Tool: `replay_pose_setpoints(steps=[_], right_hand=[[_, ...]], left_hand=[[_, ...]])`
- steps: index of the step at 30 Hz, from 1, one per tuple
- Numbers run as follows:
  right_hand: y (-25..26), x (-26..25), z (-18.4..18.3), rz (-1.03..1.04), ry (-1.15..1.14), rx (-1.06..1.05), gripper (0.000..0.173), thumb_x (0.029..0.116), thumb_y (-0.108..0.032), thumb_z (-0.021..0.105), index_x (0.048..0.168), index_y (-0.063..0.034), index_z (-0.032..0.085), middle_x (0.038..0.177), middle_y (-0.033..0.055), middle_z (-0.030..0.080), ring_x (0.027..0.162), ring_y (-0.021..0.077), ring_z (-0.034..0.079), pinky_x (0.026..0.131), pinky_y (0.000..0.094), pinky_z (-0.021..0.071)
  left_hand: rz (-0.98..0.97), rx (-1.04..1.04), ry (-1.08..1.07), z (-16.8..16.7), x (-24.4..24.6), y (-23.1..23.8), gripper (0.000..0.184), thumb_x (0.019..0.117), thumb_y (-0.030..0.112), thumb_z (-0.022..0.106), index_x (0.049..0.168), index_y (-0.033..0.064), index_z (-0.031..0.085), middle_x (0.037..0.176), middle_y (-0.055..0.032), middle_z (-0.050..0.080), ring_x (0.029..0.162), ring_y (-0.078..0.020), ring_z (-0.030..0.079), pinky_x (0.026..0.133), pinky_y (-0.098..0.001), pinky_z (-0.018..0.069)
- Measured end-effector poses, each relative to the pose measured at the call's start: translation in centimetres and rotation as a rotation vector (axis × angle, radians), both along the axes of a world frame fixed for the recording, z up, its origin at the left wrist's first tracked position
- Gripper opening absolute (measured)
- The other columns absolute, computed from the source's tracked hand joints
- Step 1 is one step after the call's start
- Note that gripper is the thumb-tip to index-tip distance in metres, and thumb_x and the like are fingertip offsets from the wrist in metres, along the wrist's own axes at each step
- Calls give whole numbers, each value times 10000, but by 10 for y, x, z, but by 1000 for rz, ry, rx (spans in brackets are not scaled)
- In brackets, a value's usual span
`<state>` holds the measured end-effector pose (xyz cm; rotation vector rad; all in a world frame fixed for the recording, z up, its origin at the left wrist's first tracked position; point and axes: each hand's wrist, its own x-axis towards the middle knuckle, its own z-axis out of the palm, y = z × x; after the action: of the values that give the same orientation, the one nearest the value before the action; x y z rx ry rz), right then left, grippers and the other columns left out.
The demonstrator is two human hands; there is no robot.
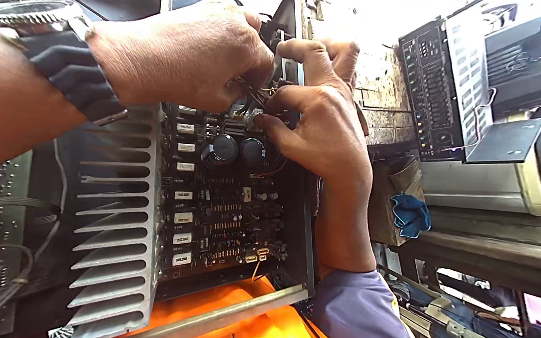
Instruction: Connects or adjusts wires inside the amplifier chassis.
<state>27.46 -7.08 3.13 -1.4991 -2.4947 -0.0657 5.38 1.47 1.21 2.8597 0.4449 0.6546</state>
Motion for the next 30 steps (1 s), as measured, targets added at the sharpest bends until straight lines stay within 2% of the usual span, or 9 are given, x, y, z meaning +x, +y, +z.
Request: replay_pose_setpoints(steps=[5, 7, 10, 12, 15, 18, 21, 24, 30], right_hand=[[6, 8, 12, 22, 92, 120, 209, 921, -430, 698, 869, -248, 786, 1383, 45, 623, 1374, 306, 429, 1108, 501, 333], [12, 11, 18, 51, 141, 142, 198, 916, -411, 715, 968, -238, 794, 1334, 43, 652, 1325, 283, 476, 1081, 454, 364], [21, 12, 16, 73, 86, 20, 316, 950, -499, 642, 1099, -267, 797, 1404, 16, 612, 1375, 292, 426, 1111, 504, 334], [26, 8, 7, 96, 69, -51, 323, 974, -513, 599, 1043, -281, 812, 1411, 14, 597, 1378, 305, 402, 1107, 547, 307], [29, 4, -2, 141, 110, -86, 315, 1012, -434, 574, 934, -262, 826, 1385, 27, 613, 1383, 297, 387, 1096, 538, 274], [30, 2, -5, 160, 150, -60, 313, 1004, -378, 586, 846, -223, 807, 1384, 14, 625, 1416, 287, 381, 1140, 540, 252], [35, 2, -7, 189, 174, -76, 309, 1001, -354, 589, 810, -205, 781, 1379, 13, 626, 1426, 276, 380, 1157, 531, 246], [37, 4, -7, 214, 197, -110, 286, 1004, -347, 597, 845, -208, 789, 1392, 16, 617, 1428, 268, 377, 1159, 525, 245], [37, 16, 5, 247, 220, -168, 260, 1020, -252, 563, 1082, -203, 811, 1440, 54, 589, 1402, 268, 415, 1166, 460, 300]], left_hand=[[-8, -2, 11, 2, -1, 1, 129, 929, 192, 589, 933, 165, 715, 915, -42, 607, 892, -205, 601, 726, -403, 479], [-18, 1, 0, 1, 0, 2, 126, 929, 175, 584, 926, 158, 709, 915, -48, 597, 875, -200, 597, 709, -389, 476], [-6, 3, -22, 1, 1, 1, 132, 921, 174, 583, 985, 138, 693, 917, -40, 641, 893, -203, 630, 744, -409, 507], [25, -35, 5, 4, 1, 1, 196, 905, 194, 619, 1088, 123, 630, 964, -34, 642, 902, -197, 636, 762, -417, 516], [41, -156, 52, 10, -3, 2, 327, 842, 171, 725, 1141, 136, 596, 1017, 0, 640, 946, -144, 635, 802, -373, 543], [31, -209, 99, 15, -11, 4, 344, 871, 292, 665, 1193, 187, 600, 996, 39, 613, 917, -85, 614, 761, -321, 519], [7, -217, 78, 15, -13, 7, 214, 980, 338, 537, 1086, 191, 652, 878, 52, 600, 821, -76, 609, 684, -316, 491], [-21, -224, 28, 12, -9, 9, 123, 927, 181, 567, 939, 168, 688, 840, 31, 610, 777, -88, 605, 642, -312, 481], [-24, -200, 13, 11, -6, 9, 90, 872, 115, 612, 870, 151, 695, 870, -7, 611, 806, -122, 593, 663, -327, 469]])
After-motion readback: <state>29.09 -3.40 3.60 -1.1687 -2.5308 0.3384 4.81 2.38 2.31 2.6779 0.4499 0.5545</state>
